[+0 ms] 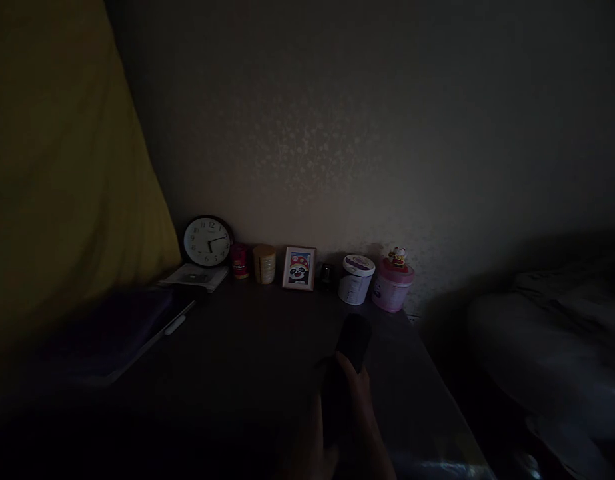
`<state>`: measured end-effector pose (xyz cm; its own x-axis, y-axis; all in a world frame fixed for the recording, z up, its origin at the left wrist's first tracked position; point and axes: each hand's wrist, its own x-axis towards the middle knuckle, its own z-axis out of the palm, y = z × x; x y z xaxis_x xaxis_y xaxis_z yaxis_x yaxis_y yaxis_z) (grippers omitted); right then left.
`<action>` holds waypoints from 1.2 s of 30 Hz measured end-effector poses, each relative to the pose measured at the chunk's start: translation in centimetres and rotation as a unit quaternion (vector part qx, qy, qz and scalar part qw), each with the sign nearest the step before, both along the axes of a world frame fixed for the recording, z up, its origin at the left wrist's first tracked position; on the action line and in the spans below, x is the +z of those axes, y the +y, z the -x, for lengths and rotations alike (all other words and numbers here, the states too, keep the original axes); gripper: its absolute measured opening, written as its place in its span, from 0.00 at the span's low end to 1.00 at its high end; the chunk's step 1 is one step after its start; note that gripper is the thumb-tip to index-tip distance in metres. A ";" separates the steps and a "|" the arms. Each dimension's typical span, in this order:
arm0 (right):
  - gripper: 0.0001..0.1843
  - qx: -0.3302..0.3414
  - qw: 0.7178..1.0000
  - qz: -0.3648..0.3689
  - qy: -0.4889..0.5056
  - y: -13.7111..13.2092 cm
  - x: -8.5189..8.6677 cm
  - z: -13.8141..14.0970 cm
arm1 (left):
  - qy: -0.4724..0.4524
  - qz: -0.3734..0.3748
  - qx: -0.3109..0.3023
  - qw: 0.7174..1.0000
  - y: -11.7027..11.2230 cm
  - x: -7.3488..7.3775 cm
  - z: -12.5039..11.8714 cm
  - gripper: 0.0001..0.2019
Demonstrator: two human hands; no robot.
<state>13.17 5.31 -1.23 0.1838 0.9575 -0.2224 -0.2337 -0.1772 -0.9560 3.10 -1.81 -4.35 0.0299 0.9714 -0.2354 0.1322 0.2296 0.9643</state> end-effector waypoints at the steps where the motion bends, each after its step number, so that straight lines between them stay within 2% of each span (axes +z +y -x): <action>1: 0.32 -0.001 1.000 0.004 0.005 -0.1 -0.2 -0.2 | 0.009 -0.006 -0.009 1.000 0.0 0.1 0.2 0.29; 4: 0.30 -0.009 1.000 0.005 0.001 -0.5 -0.6 -0.8 | 0.027 -0.021 -0.040 0.999 -0.1 0.1 0.5 0.20; 8: 0.32 0.018 0.999 -0.002 -0.026 -0.9 -0.5 -1.0 | 0.056 -0.019 -0.066 0.996 -0.4 -0.2 0.3 0.15; 11: 0.31 0.023 1.000 -0.006 -0.018 -0.9 -0.4 -0.6 | 0.084 -0.020 -0.067 0.994 -0.5 -0.4 0.0 0.16; 16: 0.33 0.001 0.998 0.051 -0.027 -0.8 -0.6 0.2 | 0.136 -0.022 -0.046 0.989 -0.1 -0.6 -0.3 0.17; 21: 0.32 0.020 1.000 -0.014 -0.004 -0.9 -0.4 0.6 | 0.169 -0.028 -0.036 0.985 -0.1 -0.8 0.0 0.18; 25: 0.29 0.004 1.000 -0.009 -0.027 -0.8 -1.8 0.0 | 0.163 -0.053 -0.053 0.984 -0.1 -0.6 1.1 0.19; 29: 0.27 0.013 0.996 -0.054 -0.071 -0.3 -3.3 -1.1 | 0.149 -0.087 -0.066 0.983 0.3 -0.3 1.9 0.20; 31: 0.27 0.027 0.995 -0.062 -0.074 0.0 -3.0 -1.1 | 0.146 -0.103 -0.061 0.982 0.4 -0.1 1.9 0.20; 36: 0.33 0.049 0.999 -0.012 0.000 0.6 -2.0 -0.1 | 0.151 -0.141 -0.023 0.978 0.3 0.1 1.3 0.23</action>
<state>13.23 5.92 -3.18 0.0881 0.9759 -0.1999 -0.2165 -0.1771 -0.9601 1.80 -1.47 -4.29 0.0458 0.9983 0.0366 0.4241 -0.0526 0.9041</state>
